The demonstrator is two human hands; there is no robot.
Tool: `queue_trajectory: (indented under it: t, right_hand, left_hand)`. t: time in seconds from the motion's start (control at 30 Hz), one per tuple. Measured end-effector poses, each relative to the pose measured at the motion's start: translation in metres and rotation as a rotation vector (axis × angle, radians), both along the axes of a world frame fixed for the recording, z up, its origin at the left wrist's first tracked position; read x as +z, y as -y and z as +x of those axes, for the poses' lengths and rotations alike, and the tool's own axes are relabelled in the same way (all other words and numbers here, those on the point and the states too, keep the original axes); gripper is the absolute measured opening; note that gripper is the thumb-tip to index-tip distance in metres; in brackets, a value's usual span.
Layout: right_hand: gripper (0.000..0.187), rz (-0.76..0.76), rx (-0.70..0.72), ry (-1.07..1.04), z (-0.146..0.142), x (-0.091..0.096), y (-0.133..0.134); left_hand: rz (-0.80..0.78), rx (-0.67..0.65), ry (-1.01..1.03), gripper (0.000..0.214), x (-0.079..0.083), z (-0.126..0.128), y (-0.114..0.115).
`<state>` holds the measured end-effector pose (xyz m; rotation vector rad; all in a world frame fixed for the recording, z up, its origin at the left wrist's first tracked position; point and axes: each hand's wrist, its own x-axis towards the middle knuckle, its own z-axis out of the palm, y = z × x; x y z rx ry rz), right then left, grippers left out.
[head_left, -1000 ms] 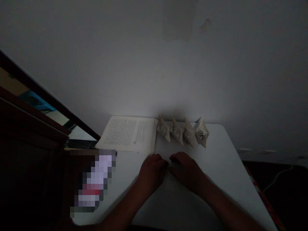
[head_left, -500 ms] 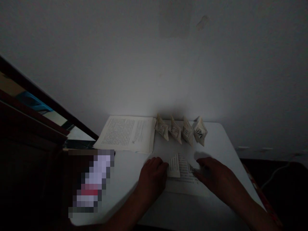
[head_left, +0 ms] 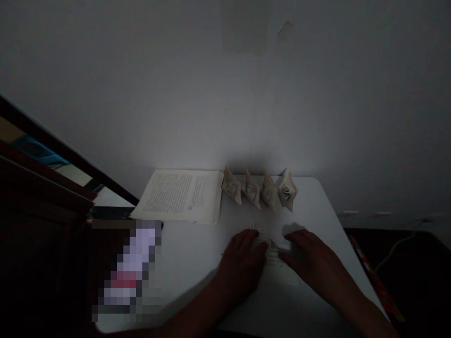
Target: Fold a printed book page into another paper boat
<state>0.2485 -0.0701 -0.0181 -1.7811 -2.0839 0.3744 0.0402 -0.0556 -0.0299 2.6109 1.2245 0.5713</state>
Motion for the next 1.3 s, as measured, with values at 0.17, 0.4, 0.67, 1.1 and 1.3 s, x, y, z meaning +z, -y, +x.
queue_trajectory:
  t: [0.17, 0.4, 0.67, 1.1, 1.3]
  right_hand:
    - [0.023, 0.009, 0.035, -0.008, 0.008, 0.002, 0.006]
    - [0.023, 0.018, 0.077, -0.014, 0.011, 0.002, 0.005]
    - [0.023, 0.037, 0.053, -0.075, 0.012, -0.002, 0.006]
    - [0.030, -0.167, -0.184, -0.344, 0.010, 0.006, 0.017]
    - [0.042, -0.325, -0.233, -0.665, 0.001, 0.003, 0.010]
  left_hand:
    - [-0.029, -0.001, 0.006, 0.038, 0.004, -0.001, 0.001]
    - [-0.069, -0.006, 0.066, 0.045, 0.009, -0.004, 0.003]
    - [-0.116, -0.070, 0.107, 0.081, 0.007, -0.008, 0.002]
    - [-0.046, -0.062, 0.221, 0.045, 0.004, -0.009, 0.001]
    - [-0.055, -0.062, 0.233, 0.045, 0.006, -0.012, 0.001]
